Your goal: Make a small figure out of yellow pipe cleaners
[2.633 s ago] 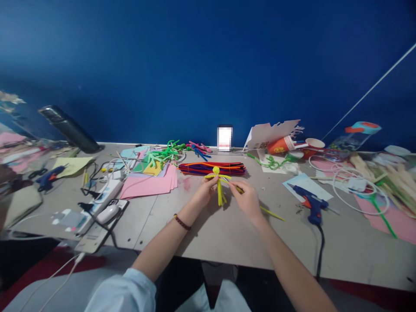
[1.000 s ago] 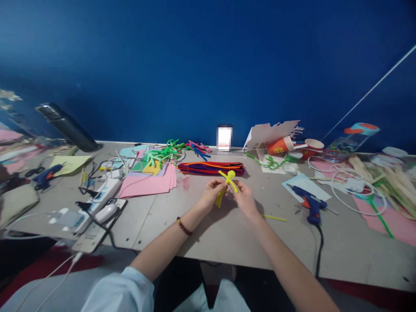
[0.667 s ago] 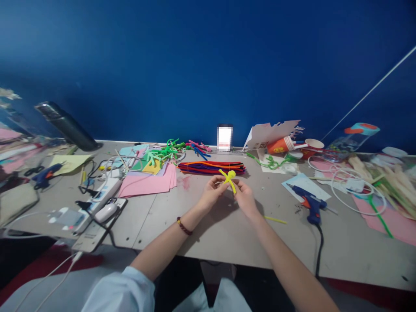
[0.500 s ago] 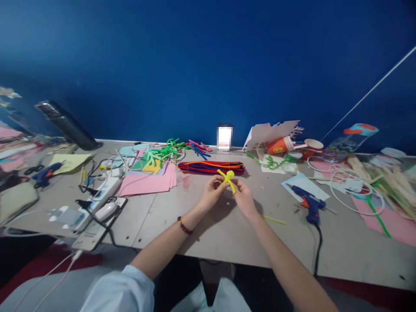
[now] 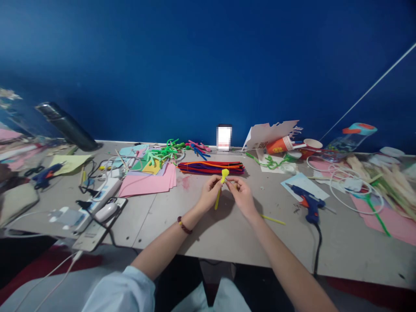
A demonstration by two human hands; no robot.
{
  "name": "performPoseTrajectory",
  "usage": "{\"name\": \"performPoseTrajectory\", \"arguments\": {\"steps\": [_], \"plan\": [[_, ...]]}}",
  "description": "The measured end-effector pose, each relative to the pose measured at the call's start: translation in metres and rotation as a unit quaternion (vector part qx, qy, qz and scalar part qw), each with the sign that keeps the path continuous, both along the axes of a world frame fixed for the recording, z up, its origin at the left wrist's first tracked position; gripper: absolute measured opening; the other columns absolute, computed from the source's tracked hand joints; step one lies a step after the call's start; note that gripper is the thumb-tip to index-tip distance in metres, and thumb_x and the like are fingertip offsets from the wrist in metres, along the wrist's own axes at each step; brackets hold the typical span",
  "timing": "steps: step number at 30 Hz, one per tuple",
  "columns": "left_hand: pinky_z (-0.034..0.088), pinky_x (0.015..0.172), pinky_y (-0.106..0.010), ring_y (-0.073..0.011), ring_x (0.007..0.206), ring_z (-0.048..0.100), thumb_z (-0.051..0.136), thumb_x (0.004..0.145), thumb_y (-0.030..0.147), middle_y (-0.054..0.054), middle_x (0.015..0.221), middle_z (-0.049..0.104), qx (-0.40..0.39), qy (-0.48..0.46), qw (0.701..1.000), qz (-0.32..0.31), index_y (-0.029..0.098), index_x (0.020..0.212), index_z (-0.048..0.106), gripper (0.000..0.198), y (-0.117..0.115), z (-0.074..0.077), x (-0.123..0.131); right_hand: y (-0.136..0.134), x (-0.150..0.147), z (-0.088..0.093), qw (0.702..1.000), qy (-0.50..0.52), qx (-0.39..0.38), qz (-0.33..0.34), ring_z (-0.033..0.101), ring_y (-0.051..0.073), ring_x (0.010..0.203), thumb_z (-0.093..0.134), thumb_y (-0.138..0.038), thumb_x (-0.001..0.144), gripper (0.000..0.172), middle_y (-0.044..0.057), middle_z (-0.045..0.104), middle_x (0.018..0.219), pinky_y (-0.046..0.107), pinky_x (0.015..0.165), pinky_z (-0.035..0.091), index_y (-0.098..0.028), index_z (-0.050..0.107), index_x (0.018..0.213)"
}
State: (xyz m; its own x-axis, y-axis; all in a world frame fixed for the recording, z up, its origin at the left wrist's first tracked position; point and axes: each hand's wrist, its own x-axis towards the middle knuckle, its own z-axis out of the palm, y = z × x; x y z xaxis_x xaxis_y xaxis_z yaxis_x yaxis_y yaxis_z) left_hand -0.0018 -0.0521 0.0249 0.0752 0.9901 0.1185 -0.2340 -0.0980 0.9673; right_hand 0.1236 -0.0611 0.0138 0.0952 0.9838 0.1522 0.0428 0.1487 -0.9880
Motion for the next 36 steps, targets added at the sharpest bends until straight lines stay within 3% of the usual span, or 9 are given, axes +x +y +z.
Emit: {"name": "performPoseTrajectory", "arguments": {"steps": [6,12,18,23,30,36], "plan": [[0.037,0.043,-0.021,-0.0075,0.043,0.044,0.072,0.065,0.040,0.004,0.052,0.049,-0.122,-0.100,0.985,-0.067,0.016,0.069,0.057,0.029,0.004,0.000,0.000,-0.001,0.002,-0.002,0.998,-0.046,0.019,-0.024,0.057,0.018,0.069,0.063,-0.046,0.073,0.030,0.004,0.067,0.078,0.028,0.062,0.045,-0.018,0.068,0.082],[0.036,0.043,-0.020,-0.0060,0.043,0.044,0.072,0.066,0.035,0.003,0.054,0.050,-0.167,-0.167,0.963,-0.133,0.014,0.068,0.056,0.026,0.004,0.000,-0.001,-0.005,0.000,0.003,0.997,-0.051,0.023,-0.049,0.060,0.018,0.068,0.060,-0.044,0.076,0.027,0.005,0.069,0.075,0.029,0.065,0.047,-0.018,0.068,0.081],[0.043,0.056,-0.022,-0.0101,0.059,0.054,0.076,0.064,0.034,-0.002,0.069,0.061,-0.145,-0.137,0.972,-0.126,0.016,0.076,0.065,0.025,0.003,-0.003,-0.006,-0.010,0.002,0.011,0.989,-0.098,0.080,-0.077,0.063,0.020,0.079,0.058,-0.037,0.079,0.022,0.006,0.070,0.084,0.032,0.077,0.048,-0.019,0.068,0.082],[0.043,0.058,-0.020,-0.0087,0.063,0.053,0.081,0.058,0.029,0.001,0.075,0.062,-0.068,-0.121,0.989,-0.046,0.020,0.077,0.066,0.026,0.005,0.002,-0.004,-0.012,0.001,0.014,0.980,-0.143,0.098,-0.093,0.063,0.019,0.075,0.057,-0.036,0.080,0.020,0.005,0.070,0.081,0.030,0.073,0.048,-0.019,0.068,0.082],[0.045,0.067,-0.025,-0.0126,0.069,0.059,0.081,0.054,0.022,-0.002,0.077,0.067,-0.054,-0.097,0.992,-0.064,0.018,0.079,0.068,0.029,0.005,0.007,-0.005,-0.011,0.004,0.008,0.938,-0.260,0.177,-0.146,0.061,0.016,0.067,0.051,-0.032,0.085,0.020,0.004,0.070,0.081,0.028,0.067,0.047,-0.021,0.067,0.085],[0.047,0.070,-0.031,-0.0206,0.077,0.064,0.064,0.070,0.034,-0.008,0.081,0.070,-0.118,-0.133,0.977,-0.118,0.015,0.078,0.069,0.021,0.011,0.007,-0.011,-0.009,0.006,0.004,0.887,-0.347,0.252,-0.171,0.058,0.015,0.063,0.050,-0.025,0.087,0.016,0.003,0.069,0.077,0.026,0.063,0.044,-0.020,0.065,0.087]]}}
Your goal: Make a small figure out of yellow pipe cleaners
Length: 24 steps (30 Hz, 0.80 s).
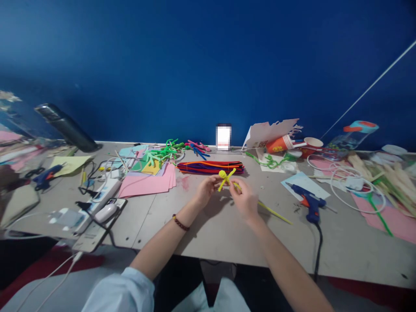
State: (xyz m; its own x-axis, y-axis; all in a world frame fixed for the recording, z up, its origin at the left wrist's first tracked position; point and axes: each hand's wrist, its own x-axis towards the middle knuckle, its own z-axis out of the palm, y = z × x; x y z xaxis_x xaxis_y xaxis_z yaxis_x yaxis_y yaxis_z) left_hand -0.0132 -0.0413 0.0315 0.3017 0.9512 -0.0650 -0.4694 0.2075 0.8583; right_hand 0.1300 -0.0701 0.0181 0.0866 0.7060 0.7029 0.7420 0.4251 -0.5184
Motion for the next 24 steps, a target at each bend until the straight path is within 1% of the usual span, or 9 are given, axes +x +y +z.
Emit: {"name": "performPoseTrajectory", "arguments": {"steps": [2,4,7,10,13,16,19,22,24], "plan": [[0.047,0.070,-0.030,-0.0184,0.075,0.063,0.067,0.071,0.036,-0.007,0.081,0.069,0.017,0.033,0.999,0.008,0.016,0.079,0.069,0.022,0.000,-0.001,0.001,0.000,0.000,0.001,0.999,-0.032,0.013,0.002,0.057,0.015,0.063,0.050,-0.023,0.087,0.016,0.003,0.068,0.075,0.027,0.064,0.043,-0.020,0.065,0.087],[0.045,0.068,-0.027,-0.0149,0.070,0.061,0.073,0.067,0.035,-0.005,0.078,0.069,0.052,0.084,0.995,0.028,0.017,0.078,0.069,0.021,-0.001,-0.003,0.003,-0.001,0.000,0.004,0.998,-0.055,0.020,0.014,0.056,0.017,0.065,0.049,-0.022,0.088,0.016,0.003,0.067,0.073,0.029,0.068,0.043,-0.020,0.065,0.086],[0.044,0.065,-0.025,-0.0127,0.067,0.059,0.077,0.063,0.035,-0.003,0.075,0.067,0.095,0.120,0.987,0.048,0.017,0.075,0.067,0.024,0.000,-0.007,0.005,-0.001,0.001,0.007,0.998,-0.059,0.020,0.030,0.057,0.020,0.077,0.050,-0.022,0.088,0.016,0.006,0.066,0.079,0.034,0.077,0.043,-0.020,0.066,0.085],[0.044,0.064,-0.025,-0.0119,0.065,0.057,0.074,0.065,0.040,-0.002,0.071,0.065,0.128,0.122,0.983,0.048,0.016,0.074,0.065,0.027,0.002,-0.011,0.005,0.000,0.000,0.007,0.998,-0.008,-0.007,0.060,0.057,0.022,0.089,0.049,-0.026,0.089,0.017,0.008,0.066,0.091,0.037,0.083,0.044,-0.020,0.065,0.086],[0.043,0.061,-0.024,-0.0108,0.061,0.054,0.074,0.064,0.043,-0.001,0.066,0.062,0.144,0.128,0.980,0.046,0.016,0.073,0.063,0.030,0.005,-0.012,0.004,0.000,-0.001,0.004,0.987,0.092,-0.085,0.101,0.060,0.021,0.084,0.047,-0.031,0.089,0.019,0.007,0.066,0.088,0.034,0.078,0.047,-0.021,0.063,0.086],[0.042,0.060,-0.024,-0.0107,0.060,0.053,0.074,0.065,0.042,0.000,0.065,0.060,0.148,0.137,0.978,0.049,0.015,0.073,0.062,0.030,0.006,-0.013,0.004,0.001,-0.003,0.003,0.954,0.216,-0.175,0.115,0.063,0.019,0.076,0.054,-0.036,0.085,0.017,0.005,0.067,0.082,0.032,0.071,0.049,-0.020,0.061,0.084],[0.042,0.061,-0.025,-0.0111,0.062,0.054,0.072,0.068,0.039,-0.001,0.066,0.061,0.151,0.135,0.978,0.041,0.015,0.073,0.062,0.026,0.005,-0.014,0.004,0.004,-0.004,0.002,0.895,0.334,-0.254,0.151,0.063,0.017,0.065,0.059,-0.043,0.079,0.024,0.003,0.066,0.075,0.027,0.055,0.050,-0.020,0.057,0.085],[0.043,0.062,-0.026,-0.0111,0.061,0.054,0.073,0.067,0.037,-0.001,0.067,0.061,0.130,0.131,0.982,0.046,0.015,0.072,0.063,0.025,0.004,-0.014,0.005,0.007,-0.006,-0.001,0.835,0.407,-0.316,0.191,0.056,0.012,0.046,0.060,-0.049,0.074,0.032,-0.002,0.060,0.066,0.020,0.035,0.040,-0.021,0.051,0.086],[0.043,0.062,-0.026,-0.0109,0.060,0.054,0.075,0.065,0.036,-0.001,0.065,0.061,0.116,0.133,0.983,0.051,0.015,0.071,0.064,0.024,0.003,-0.014,0.006,0.009,-0.006,-0.004,0.810,0.432,-0.344,0.198,0.045,0.008,0.035,0.061,-0.051,0.072,0.034,-0.006,0.056,0.059,0.017,0.029,0.028,-0.022,0.048,0.087]]}}
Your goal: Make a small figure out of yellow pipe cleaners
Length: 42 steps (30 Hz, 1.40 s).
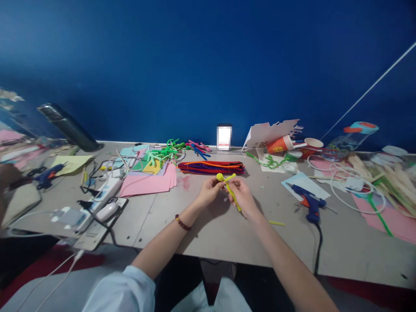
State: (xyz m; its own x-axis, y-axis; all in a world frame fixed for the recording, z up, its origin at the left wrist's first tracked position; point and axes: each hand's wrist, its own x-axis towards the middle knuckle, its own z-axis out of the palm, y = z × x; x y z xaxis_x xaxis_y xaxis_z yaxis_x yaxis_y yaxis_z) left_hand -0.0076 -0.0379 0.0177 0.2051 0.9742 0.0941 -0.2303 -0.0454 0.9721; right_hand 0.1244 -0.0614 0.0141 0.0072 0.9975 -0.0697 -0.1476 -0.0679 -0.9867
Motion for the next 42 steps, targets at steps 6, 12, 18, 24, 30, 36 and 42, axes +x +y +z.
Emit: {"name": "performPoseTrajectory", "arguments": {"steps": [6,12,18,24,30,36,42], "plan": [[0.042,0.063,-0.026,-0.0120,0.061,0.054,0.070,0.069,0.036,-0.003,0.066,0.063,-0.045,-0.026,0.998,-0.021,0.015,0.071,0.067,0.021,-0.002,0.007,-0.006,0.000,0.003,0.001,0.996,-0.079,0.043,-0.012,0.039,0.007,0.034,0.055,-0.052,0.077,0.031,-0.008,0.050,0.050,0.018,0.034,0.028,-0.023,0.047,0.083],[0.043,0.066,-0.025,-0.0112,0.066,0.055,0.078,0.062,0.032,0.000,0.071,0.062,-0.039,-0.038,0.998,-0.009,0.019,0.076,0.067,0.022,0.000,0.008,-0.005,-0.009,0.004,0.010,0.959,-0.229,0.152,-0.075,0.058,0.014,0.054,0.050,-0.047,0.084,0.025,-0.003,0.059,0.059,0.023,0.050,0.043,-0.022,0.052,0.082],[0.044,0.072,-0.026,-0.0132,0.076,0.057,0.079,0.061,0.037,-0.003,0.082,0.064,-0.037,-0.055,0.996,-0.053,0.018,0.082,0.067,0.031,0.001,0.005,-0.006,-0.007,0.001,0.009,0.991,-0.115,0.066,-0.021,0.058,0.014,0.045,0.057,-0.052,0.078,0.032,-0.003,0.061,0.060,0.022,0.038,0.043,-0.022,0.051,0.089],[0.045,0.069,-0.030,-0.0134,0.068,0.056,0.076,0.064,0.043,-0.003,0.078,0.063,-0.028,-0.038,0.994,-0.094,0.020,0.081,0.065,0.031,-0.003,0.009,-0.010,-0.003,0.000,0.011,0.997,0.049,-0.021,0.047,0.062,0.015,0.051,0.067,-0.046,0.068,0.033,-0.002,0.064,0.063,0.022,0.039,0.046,-0.021,0.049,0.082],[0.046,0.077,-0.032,-0.0162,0.077,0.058,0.078,0.062,0.042,-0.004,0.081,0.064,-0.024,-0.047,0.995,-0.080,0.020,0.078,0.064,0.031,-0.005,0.008,-0.004,0.001,0.006,0.010,0.977,0.131,-0.117,0.124,0.035,0.004,0.031,0.067,-0.037,0.066,0.029,-0.008,0.052,0.053,0.015,0.028,0.020,-0.022,0.046,0.078],[0.043,0.072,-0.027,-0.0149,0.080,0.055,0.071,0.067,0.035,-0.003,0.084,0.062,-0.025,-0.026,0.999,0.014,0.020,0.084,0.065,0.024,0.001,0.004,-0.003,-0.001,0.008,0.006,0.986,-0.126,0.110,-0.022,0.048,0.011,0.043,0.054,-0.043,0.081,0.021,-0.004,0.056,0.058,0.022,0.042,0.037,-0.023,0.049,0.083],[0.037,0.058,-0.026,-0.0115,0.060,0.049,0.068,0.069,0.044,-0.001,0.064,0.056,-0.066,-0.002,0.998,0.005,0.017,0.067,0.062,0.028,0.002,0.007,-0.008,-0.006,0.011,0.004,0.870,-0.391,0.295,-0.053,0.063,0.020,0.076,0.042,-0.033,0.090,0.020,0.006,0.068,0.087,0.031,0.069,0.047,-0.023,0.059,0.092]]}}
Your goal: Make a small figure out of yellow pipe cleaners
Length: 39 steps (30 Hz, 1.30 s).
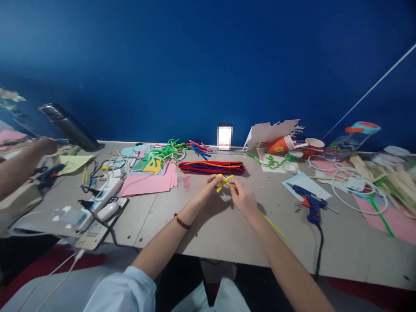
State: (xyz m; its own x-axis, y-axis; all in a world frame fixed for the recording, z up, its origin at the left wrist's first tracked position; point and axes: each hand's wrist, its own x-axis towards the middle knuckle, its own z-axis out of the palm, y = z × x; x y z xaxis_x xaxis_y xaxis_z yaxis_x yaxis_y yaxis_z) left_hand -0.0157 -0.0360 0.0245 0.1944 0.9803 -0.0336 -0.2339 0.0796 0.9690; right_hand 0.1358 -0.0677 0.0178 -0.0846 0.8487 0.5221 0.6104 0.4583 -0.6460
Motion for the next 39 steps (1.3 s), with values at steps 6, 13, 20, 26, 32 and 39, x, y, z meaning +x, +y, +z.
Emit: {"name": "performPoseTrajectory", "arguments": {"steps": [6,13,20,26,32,39], "plan": [[0.036,0.056,-0.025,-0.0105,0.056,0.048,0.073,0.066,0.043,-0.001,0.063,0.058,0.027,0.015,0.998,-0.046,0.018,0.068,0.063,0.027,-0.003,-0.002,0.004,0.000,0.000,0.002,0.999,0.019,-0.025,0.011,0.063,0.020,0.076,0.042,-0.033,0.090,0.021,0.005,0.068,0.085,0.031,0.070,0.047,-0.023,0.060,0.092],[0.042,0.065,-0.028,-0.0133,0.065,0.051,0.069,0.071,0.045,-0.001,0.067,0.059,0.122,0.050,0.990,-0.046,0.019,0.071,0.060,0.028,-0.002,-0.007,0.006,0.005,-0.006,0.005,0.899,0.335,-0.280,0.041,0.048,0.011,0.041,0.060,-0.047,0.074,0.029,0.000,0.063,0.062,0.021,0.035,0.033,-0.021,0.053,0.083],[0.040,0.076,-0.029,-0.0141,0.074,0.051,0.069,0.073,0.034,-0.001,0.074,0.058,0.142,0.056,0.988,-0.017,0.020,0.073,0.061,0.016,-0.008,-0.004,0.006,0.005,0.003,0.017,0.758,0.439,-0.464,0.132,0.040,0.007,0.036,0.063,-0.036,0.065,0.019,-0.001,0.058,0.056,0.018,0.029,0.022,-0.019,0.055,0.072],[0.042,0.073,-0.029,-0.0147,0.073,0.053,0.070,0.070,0.044,-0.002,0.076,0.061,0.102,0.005,0.994,-0.045,0.019,0.078,0.064,0.027,-0.005,-0.004,0.005,0.008,0.001,0.014,0.779,0.434,-0.432,0.135,0.030,0.005,0.032,0.065,-0.044,0.065,0.028,-0.004,0.054,0.052,0.019,0.031,0.016,-0.020,0.051,0.070],[0.043,0.064,-0.027,-0.0169,0.077,0.057,0.064,0.071,0.054,-0.005,0.084,0.064,0.014,-0.052,0.999,0.009,0.021,0.085,0.067,0.036,0.007,-0.005,-0.001,0.004,0.000,0.006,0.968,0.222,-0.113,0.000,0.057,0.015,0.057,0.054,-0.041,0.082,0.020,0.001,0.064,0.067,0.027,0.055,0.044,-0.022,0.057,0.083],[0.041,0.062,-0.026,-0.0145,0.068,0.055,0.064,0.072,0.052,-0.004,0.072,0.062,0.024,-0.016,0.999,-0.037,0.019,0.073,0.068,0.033,0.002,-0.001,-0.002,0.001,0.008,0.007,0.989,-0.089,0.117,-0.025,0.059,0.020,0.082,0.045,-0.026,0.092,0.021,0.006,0.069,0.085,0.032,0.077,0.043,-0.022,0.065,0.089]]}}
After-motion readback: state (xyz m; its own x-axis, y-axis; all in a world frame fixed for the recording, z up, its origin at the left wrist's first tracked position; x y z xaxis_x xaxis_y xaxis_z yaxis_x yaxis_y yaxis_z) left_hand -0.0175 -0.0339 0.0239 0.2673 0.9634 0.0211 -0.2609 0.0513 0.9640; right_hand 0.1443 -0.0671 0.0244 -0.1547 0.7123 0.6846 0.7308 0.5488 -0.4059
